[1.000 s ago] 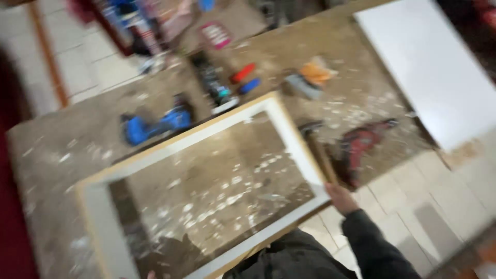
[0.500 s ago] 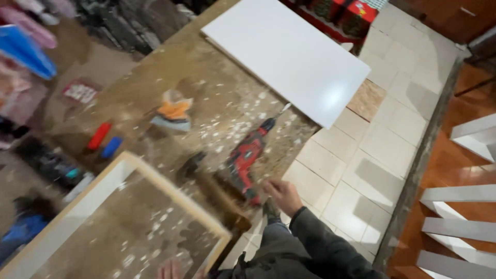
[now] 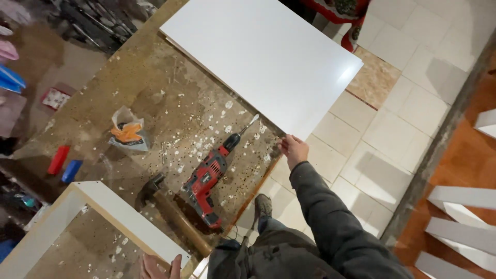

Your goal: The person picks up a white wooden frame from the floor and places it on a workbench. They then position a large flat wooden board on the table and proceed to hammer multiple nails into the board using a hammer.

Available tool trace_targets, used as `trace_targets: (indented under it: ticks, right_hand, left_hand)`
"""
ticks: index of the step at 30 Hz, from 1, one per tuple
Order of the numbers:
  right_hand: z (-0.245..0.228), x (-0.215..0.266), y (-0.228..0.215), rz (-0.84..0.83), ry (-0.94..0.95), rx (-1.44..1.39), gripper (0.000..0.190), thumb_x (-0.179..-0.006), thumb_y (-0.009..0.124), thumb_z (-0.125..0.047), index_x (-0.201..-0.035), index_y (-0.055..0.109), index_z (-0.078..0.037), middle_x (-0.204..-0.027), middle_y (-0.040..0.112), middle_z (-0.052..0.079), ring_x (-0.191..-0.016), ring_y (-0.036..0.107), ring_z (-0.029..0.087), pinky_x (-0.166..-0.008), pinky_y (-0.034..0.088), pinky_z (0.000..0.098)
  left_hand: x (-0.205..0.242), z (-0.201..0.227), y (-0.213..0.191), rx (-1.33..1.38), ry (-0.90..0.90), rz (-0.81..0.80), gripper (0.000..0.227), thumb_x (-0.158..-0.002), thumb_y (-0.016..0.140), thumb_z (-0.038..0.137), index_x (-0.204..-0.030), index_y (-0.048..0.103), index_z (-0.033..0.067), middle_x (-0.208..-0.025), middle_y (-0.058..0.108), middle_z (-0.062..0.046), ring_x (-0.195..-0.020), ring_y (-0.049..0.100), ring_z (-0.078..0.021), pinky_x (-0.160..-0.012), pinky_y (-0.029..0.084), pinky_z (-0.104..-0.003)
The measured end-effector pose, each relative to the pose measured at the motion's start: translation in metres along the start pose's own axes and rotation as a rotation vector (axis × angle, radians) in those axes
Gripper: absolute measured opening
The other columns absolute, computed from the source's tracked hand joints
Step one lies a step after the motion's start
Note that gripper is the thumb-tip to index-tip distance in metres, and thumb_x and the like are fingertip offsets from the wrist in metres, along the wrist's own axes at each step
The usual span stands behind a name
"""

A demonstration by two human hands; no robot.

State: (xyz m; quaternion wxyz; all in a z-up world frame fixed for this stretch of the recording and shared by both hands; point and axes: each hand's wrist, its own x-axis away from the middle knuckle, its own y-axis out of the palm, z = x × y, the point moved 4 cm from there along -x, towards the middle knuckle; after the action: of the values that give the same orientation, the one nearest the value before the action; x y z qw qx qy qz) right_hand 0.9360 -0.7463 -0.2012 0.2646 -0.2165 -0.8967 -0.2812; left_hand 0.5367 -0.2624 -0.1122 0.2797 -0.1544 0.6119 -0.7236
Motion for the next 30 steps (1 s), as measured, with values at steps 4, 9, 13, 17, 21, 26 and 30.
trace_targets:
  ticks: [4, 9, 13, 17, 21, 26, 30]
  right_hand:
    - [0.011, -0.024, 0.000, 0.048, 0.036, -0.020, 0.029, -0.095, 0.070, -0.017, -0.112, 0.068, 0.005, -0.093, 0.072, 0.012, -0.077, 0.072, 0.023, -0.065, 0.061, 0.0341]
    - [0.000, -0.018, 0.004, 0.369, -0.137, 0.500, 0.047, -0.083, 0.088, -0.032, -0.101, 0.068, 0.007, -0.086, 0.071, 0.015, -0.072, 0.072, 0.028, -0.064, 0.061, 0.0402]
    - [-0.024, 0.003, 0.021, 0.488, -0.403, 0.868, 0.053, -0.074, 0.093, -0.037, -0.100, 0.067, 0.001, -0.085, 0.072, 0.015, -0.077, 0.072, 0.032, -0.072, 0.058, 0.0440]
    - [-0.031, -0.010, 0.009, 0.493, -0.509, 0.978, 0.055, -0.070, 0.094, -0.035, -0.103, 0.066, -0.001, -0.085, 0.074, 0.017, -0.084, 0.071, 0.036, -0.079, 0.056, 0.0465]
    - [-0.058, -0.020, 0.006, 0.348, -0.303, 0.865, 0.039, -0.077, 0.088, -0.027, -0.094, 0.067, 0.001, -0.084, 0.074, 0.018, -0.075, 0.073, 0.032, -0.070, 0.060, 0.0461]
    - [-0.085, -0.048, -0.008, 0.053, 0.071, 0.679, 0.027, -0.086, 0.078, -0.019, -0.088, 0.068, 0.007, -0.076, 0.071, 0.017, -0.062, 0.068, 0.025, -0.058, 0.059, 0.0413]
    - [-0.074, -0.080, -0.029, -0.159, 0.277, 0.424, 0.038, -0.094, 0.071, -0.033, -0.087, 0.059, 0.002, -0.070, 0.062, 0.011, -0.060, 0.065, 0.022, -0.059, 0.060, 0.0400]
  left_hand:
    - [-0.010, -0.005, 0.009, 0.544, 0.230, 0.192, 0.110, -0.076, 0.083, 0.044, -0.154, 0.029, -0.0108, -0.144, 0.046, -0.036, -0.122, 0.059, -0.0471, -0.100, 0.052, -0.054]
    - [-0.023, 0.012, 0.005, 0.545, 0.116, 0.166, 0.106, -0.069, 0.083, 0.029, -0.156, 0.033, -0.0078, -0.138, 0.054, -0.029, -0.120, 0.063, -0.0445, -0.101, 0.054, -0.055]
    - [-0.029, 0.010, 0.010, 0.537, 0.054, 0.153, 0.105, -0.071, 0.082, 0.030, -0.155, 0.033, -0.0077, -0.139, 0.051, -0.030, -0.123, 0.060, -0.0440, -0.097, 0.055, -0.054]
    - [-0.022, 0.000, 0.015, 0.527, -0.008, 0.106, 0.104, -0.072, 0.082, 0.031, -0.154, 0.032, -0.0077, -0.141, 0.048, -0.032, -0.125, 0.058, -0.0434, -0.093, 0.057, -0.054]
    - [-0.012, -0.010, 0.019, 0.520, -0.069, 0.055, 0.103, -0.073, 0.081, 0.032, -0.154, 0.032, -0.0077, -0.142, 0.045, -0.033, -0.128, 0.055, -0.0428, -0.088, 0.059, -0.054]
    - [-0.005, -0.018, 0.030, 0.525, -0.128, -0.014, 0.101, -0.075, 0.080, 0.034, -0.153, 0.031, -0.0076, -0.144, 0.041, -0.035, -0.132, 0.052, -0.0420, -0.083, 0.061, -0.054]
    - [-0.006, 0.000, 0.008, 0.392, -0.288, -0.146, 0.099, -0.072, 0.080, 0.035, -0.152, 0.035, -0.0014, -0.151, 0.038, -0.030, -0.142, 0.042, -0.0400, -0.085, 0.061, -0.056]
